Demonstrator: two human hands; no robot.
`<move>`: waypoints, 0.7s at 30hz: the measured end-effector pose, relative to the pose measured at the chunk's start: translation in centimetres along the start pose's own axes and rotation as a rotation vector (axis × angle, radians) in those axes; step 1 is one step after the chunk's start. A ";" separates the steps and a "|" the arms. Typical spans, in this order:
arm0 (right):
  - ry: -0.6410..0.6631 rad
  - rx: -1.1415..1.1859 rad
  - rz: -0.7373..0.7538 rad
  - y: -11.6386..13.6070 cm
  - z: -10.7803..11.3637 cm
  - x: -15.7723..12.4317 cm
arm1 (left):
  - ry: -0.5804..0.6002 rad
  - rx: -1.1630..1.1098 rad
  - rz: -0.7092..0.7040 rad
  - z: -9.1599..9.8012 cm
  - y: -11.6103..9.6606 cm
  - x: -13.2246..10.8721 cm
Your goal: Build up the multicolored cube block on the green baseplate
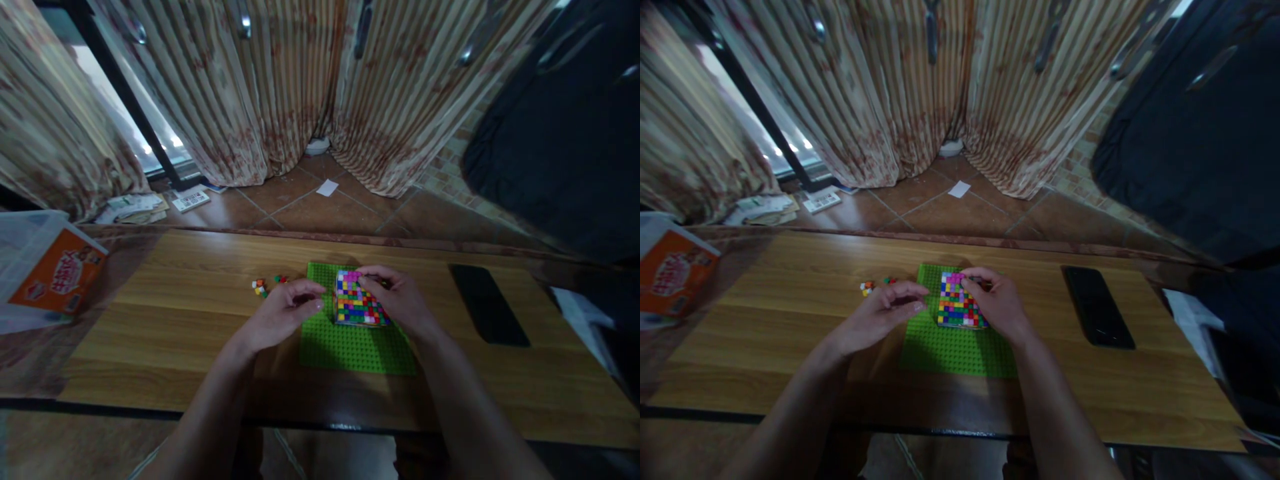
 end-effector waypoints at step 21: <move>-0.063 -0.060 -0.009 -0.4 0.6 -0.8 | -0.206 0.897 0.123 3.7 -1.3 -1.6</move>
Point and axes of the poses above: each hand's wrist, its own x-axis towards the middle knuckle, its own z-axis out of the back of the hand, y = z × x, the point moved 9 cm from there along x, towards the middle knuckle, and after that the axes turned 15 degrees about y, right-handed, at the moved point
